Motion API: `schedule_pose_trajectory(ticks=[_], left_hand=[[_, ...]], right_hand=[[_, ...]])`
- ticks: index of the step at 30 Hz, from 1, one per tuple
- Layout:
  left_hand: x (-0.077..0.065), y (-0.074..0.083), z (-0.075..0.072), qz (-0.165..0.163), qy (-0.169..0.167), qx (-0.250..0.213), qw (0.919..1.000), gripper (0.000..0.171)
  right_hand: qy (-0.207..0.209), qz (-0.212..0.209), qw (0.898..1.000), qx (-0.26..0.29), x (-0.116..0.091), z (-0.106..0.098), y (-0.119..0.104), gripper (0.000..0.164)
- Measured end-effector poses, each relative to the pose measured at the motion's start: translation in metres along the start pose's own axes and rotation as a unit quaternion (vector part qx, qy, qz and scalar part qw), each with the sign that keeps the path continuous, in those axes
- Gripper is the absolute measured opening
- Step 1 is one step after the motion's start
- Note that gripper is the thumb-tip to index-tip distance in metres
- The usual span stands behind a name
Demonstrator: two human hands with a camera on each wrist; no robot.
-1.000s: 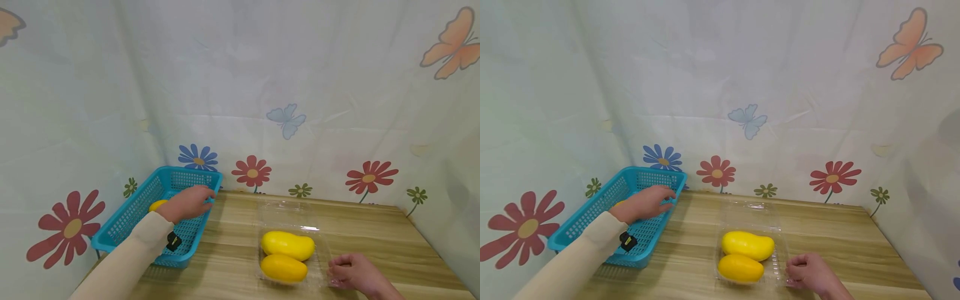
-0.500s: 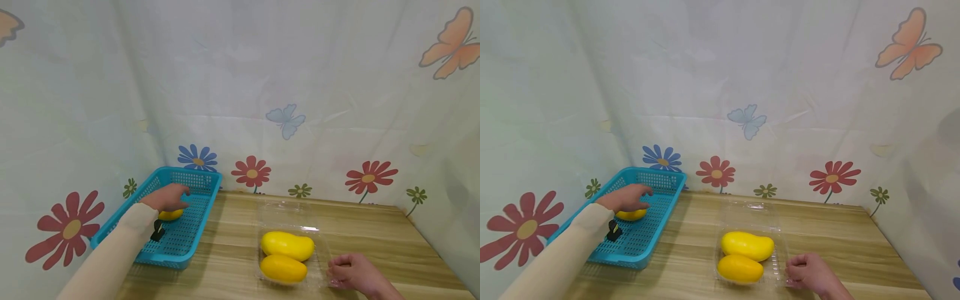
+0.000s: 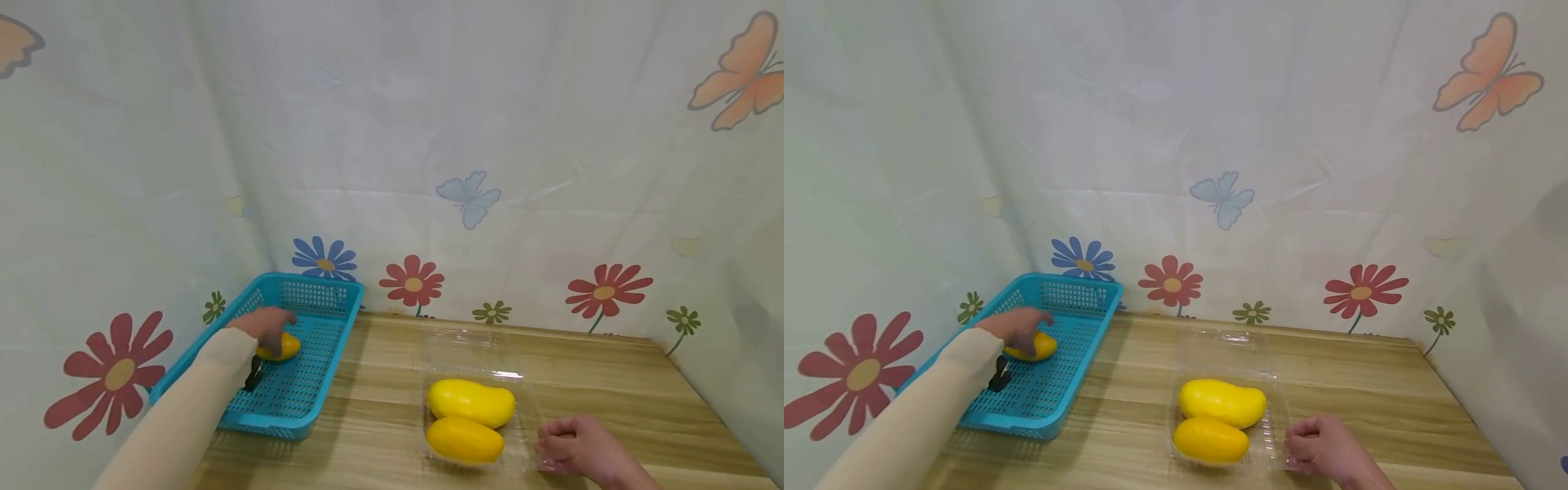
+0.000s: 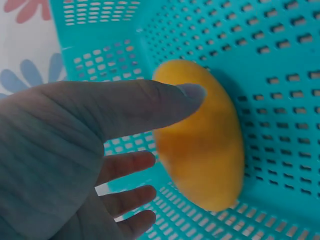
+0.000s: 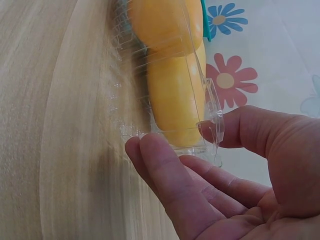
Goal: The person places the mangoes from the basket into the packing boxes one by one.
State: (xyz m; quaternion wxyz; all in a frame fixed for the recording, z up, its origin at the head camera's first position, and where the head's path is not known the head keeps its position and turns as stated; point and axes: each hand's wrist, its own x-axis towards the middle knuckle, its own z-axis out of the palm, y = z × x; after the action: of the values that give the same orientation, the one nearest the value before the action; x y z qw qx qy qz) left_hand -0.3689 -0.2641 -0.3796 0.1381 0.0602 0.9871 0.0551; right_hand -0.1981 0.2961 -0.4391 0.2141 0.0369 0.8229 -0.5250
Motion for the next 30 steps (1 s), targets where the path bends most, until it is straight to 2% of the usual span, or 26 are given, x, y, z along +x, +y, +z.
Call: schedule_pose_trajectory(ticks=[6,10,22,30], left_hand=[[0.004,-0.011,0.01,-0.009,-0.013,0.005,0.9999,0.066],[0.007,-0.011,0.013,-0.013,-0.016,0.005,0.9998,0.065],[0.004,-0.011,0.019,0.028,0.005,0.036,0.999,0.059],[0.008,-0.015,0.02,0.057,0.015,0.05,0.9971,0.05]], right_hand=[[0.017,0.014,1.0,-0.009,0.001,0.001,0.001,0.037],[0.019,0.016,1.0,0.004,0.001,0.002,0.001,0.036],[0.013,0.019,1.0,0.018,0.002,0.001,0.002,0.038],[0.019,0.016,1.0,0.016,0.002,0.002,0.003,0.037]])
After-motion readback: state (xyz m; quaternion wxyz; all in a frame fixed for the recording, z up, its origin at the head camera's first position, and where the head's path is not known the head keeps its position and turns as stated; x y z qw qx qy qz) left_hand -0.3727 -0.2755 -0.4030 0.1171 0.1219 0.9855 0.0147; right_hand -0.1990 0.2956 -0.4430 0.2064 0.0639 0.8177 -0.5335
